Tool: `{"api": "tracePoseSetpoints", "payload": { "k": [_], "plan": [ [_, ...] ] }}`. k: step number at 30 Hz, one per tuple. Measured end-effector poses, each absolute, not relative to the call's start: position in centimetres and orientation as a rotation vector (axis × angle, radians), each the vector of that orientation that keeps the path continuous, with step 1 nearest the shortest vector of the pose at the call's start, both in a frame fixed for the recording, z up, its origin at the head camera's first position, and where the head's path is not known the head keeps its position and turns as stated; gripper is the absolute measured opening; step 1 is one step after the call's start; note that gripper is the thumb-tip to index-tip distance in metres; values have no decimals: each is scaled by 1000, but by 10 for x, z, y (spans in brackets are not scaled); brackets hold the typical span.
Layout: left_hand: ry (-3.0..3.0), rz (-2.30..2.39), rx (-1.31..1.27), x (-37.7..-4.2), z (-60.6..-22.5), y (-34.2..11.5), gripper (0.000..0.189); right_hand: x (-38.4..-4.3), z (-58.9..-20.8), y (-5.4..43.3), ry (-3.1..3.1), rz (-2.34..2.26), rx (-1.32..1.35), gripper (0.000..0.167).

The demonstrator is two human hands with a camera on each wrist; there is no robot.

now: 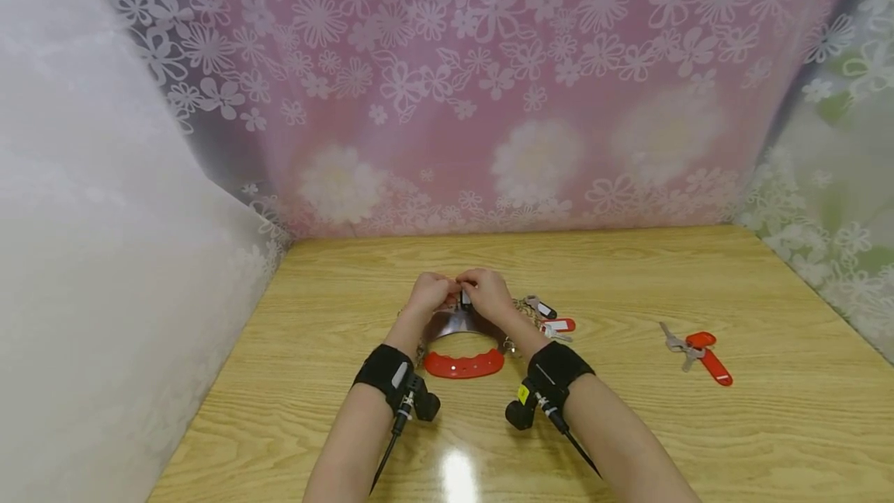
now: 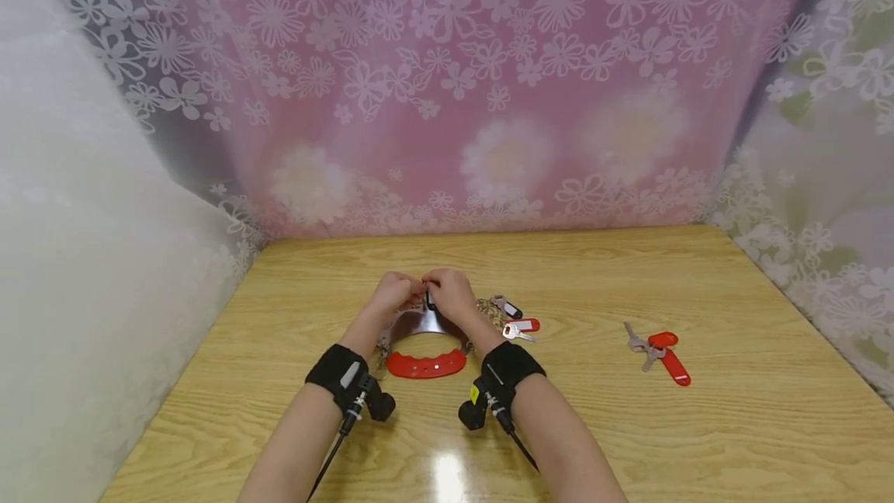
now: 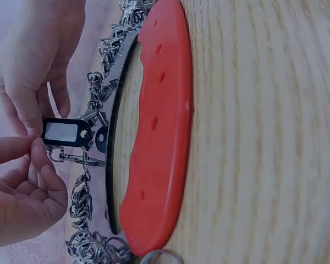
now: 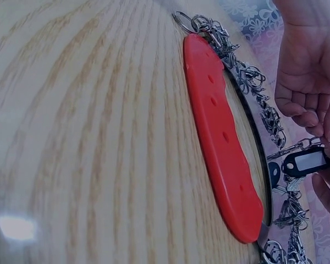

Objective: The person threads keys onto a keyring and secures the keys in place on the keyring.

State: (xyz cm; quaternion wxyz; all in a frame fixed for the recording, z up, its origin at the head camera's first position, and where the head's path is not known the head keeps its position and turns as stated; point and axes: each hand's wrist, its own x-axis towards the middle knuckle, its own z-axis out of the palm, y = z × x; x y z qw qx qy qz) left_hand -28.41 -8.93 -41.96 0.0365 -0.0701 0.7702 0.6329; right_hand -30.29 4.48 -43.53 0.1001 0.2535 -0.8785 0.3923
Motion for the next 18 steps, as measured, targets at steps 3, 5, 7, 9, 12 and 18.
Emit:
{"api": "tracePoseSetpoints", "payload": {
  "k": [3,5,7,9,12,18],
  "plan": [
    [2349,1957,-218,-284,-420,-89,16,-301,-435,45,-2605,1151,740,17],
    [2335,1972,-222,-284,-420,-89,15,-300,-434,45,-2604,1135,737,17],
    [2322,1989,-228,-284,-420,-89,15,-300,-434,45,-2592,1118,743,17],
    [2304,2005,-245,-285,-421,-88,14,-300,-434,45,-2581,1102,752,16],
    [2238,2040,-286,-286,-421,-89,11,-300,-435,45,-2571,1077,768,16],
    [2157,2074,-304,-289,-422,-90,11,-302,-434,47,-2577,1056,783,15]
  ]
}}
